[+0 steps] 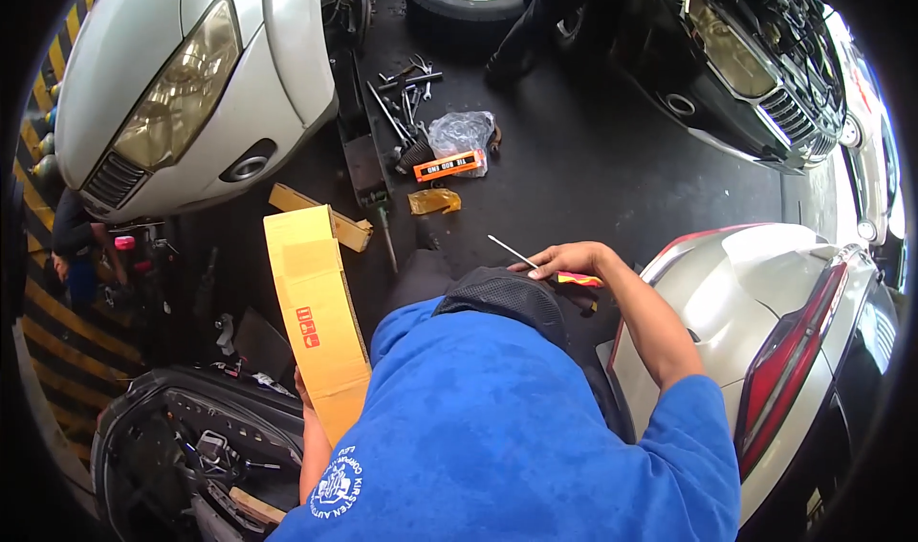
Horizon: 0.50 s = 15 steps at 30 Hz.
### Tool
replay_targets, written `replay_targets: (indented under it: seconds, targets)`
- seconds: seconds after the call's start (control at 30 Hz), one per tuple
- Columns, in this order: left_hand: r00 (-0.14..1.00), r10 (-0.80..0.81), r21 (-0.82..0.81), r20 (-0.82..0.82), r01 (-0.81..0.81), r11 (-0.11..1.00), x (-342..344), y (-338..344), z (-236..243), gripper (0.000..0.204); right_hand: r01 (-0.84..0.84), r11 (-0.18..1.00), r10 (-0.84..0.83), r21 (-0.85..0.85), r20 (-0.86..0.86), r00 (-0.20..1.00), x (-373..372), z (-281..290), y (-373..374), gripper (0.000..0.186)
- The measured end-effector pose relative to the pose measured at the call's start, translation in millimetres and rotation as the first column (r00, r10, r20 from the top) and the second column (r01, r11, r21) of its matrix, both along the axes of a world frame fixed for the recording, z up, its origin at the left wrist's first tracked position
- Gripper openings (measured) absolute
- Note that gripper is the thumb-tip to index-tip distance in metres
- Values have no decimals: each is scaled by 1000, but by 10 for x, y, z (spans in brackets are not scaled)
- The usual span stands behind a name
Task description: The recorder unboxes and inspects car suspension parts, specifically a strut assembly, and assists a coworker in working on the car suspension.
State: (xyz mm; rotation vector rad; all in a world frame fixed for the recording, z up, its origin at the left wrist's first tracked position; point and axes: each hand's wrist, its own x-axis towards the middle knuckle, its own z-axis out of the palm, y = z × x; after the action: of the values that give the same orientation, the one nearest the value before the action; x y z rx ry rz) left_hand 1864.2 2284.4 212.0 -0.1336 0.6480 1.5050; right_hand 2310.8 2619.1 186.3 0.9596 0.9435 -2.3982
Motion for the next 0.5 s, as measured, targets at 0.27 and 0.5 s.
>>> replay_targets:
  seconds: [0.27, 0.5]
  targets:
    - [994, -108, -64, 17, 109, 992, -466, -24, 102, 64, -138, 989, 132, -45, -131, 983, -506, 209, 124, 75]
    - [988, -154, -116, -3, 153, 981, -483, 126, 94, 62, -230, 933, 232, 278, 27, 972, -451, 534, 361, 52]
